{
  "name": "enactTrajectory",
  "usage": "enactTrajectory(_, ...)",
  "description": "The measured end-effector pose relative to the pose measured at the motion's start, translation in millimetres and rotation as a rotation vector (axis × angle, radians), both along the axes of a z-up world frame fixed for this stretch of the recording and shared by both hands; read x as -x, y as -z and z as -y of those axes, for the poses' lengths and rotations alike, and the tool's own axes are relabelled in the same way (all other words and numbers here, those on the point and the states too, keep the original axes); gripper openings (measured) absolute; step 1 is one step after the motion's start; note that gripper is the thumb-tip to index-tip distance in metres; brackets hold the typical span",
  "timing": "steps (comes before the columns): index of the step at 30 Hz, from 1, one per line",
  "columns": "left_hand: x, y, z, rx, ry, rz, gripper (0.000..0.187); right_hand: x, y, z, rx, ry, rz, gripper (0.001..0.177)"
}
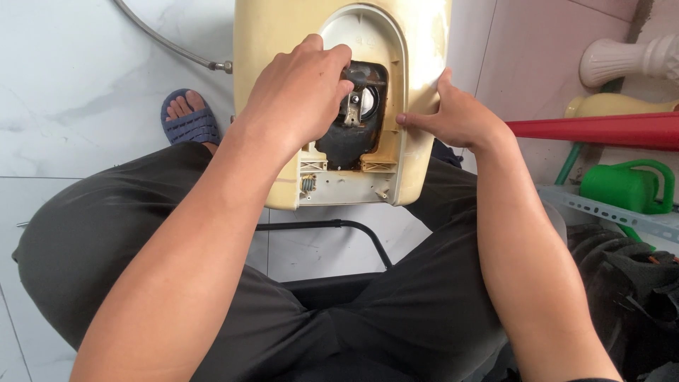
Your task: Disassembling the internal components of a small appliance using a screwdriver while sitting on the floor.
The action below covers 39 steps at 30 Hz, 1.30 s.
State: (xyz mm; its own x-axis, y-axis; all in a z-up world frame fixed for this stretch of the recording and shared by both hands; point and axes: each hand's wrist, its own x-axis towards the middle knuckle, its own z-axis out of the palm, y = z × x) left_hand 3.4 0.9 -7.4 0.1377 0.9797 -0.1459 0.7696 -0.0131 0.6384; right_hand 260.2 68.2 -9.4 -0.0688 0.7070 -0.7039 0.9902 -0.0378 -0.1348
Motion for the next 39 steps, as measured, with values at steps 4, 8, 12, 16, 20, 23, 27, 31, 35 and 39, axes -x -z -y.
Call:
enactTrajectory(4,-4,3,2,-0.018,-0.009,-0.001,0.015,-1,3,1,-0.010,-0.007,-0.003,0.120)
enactTrajectory(8,-4,5,5,-0.035,-0.013,0.017,0.017,3,1,1,-0.015,0.001,0.012,0.118)
enactTrajectory(12,-3,3,0,0.143,-0.098,0.112,0.018,1,-2,0,0.000,0.012,0.000,0.117)
enactTrajectory(16,-1,-11,-5,0.369,-0.173,0.167,0.021,0,-2,1,-0.009,0.010,-0.030,0.111)
enactTrajectory(20,2,-8,-5,0.292,-0.189,0.156,0.019,-2,2,0,-0.012,-0.016,-0.012,0.114)
enactTrajectory(23,0,-3,-6,0.293,-0.158,0.148,0.021,-3,4,0,-0.014,-0.018,-0.014,0.118)
enactTrajectory(27,-2,-1,-3,0.289,-0.176,0.179,0.019,-5,4,0,-0.014,-0.026,0.010,0.119)
enactTrajectory(31,-2,2,0,0.238,-0.178,0.171,0.016,-2,3,-1,0.007,-0.021,0.010,0.120)
enactTrajectory(35,-7,5,2,0.118,-0.140,0.129,0.016,-3,5,0,-0.006,-0.015,0.019,0.120)
enactTrajectory(39,-11,8,4,-0.095,-0.087,0.005,0.017,0,4,-1,-0.011,-0.018,0.014,0.119)
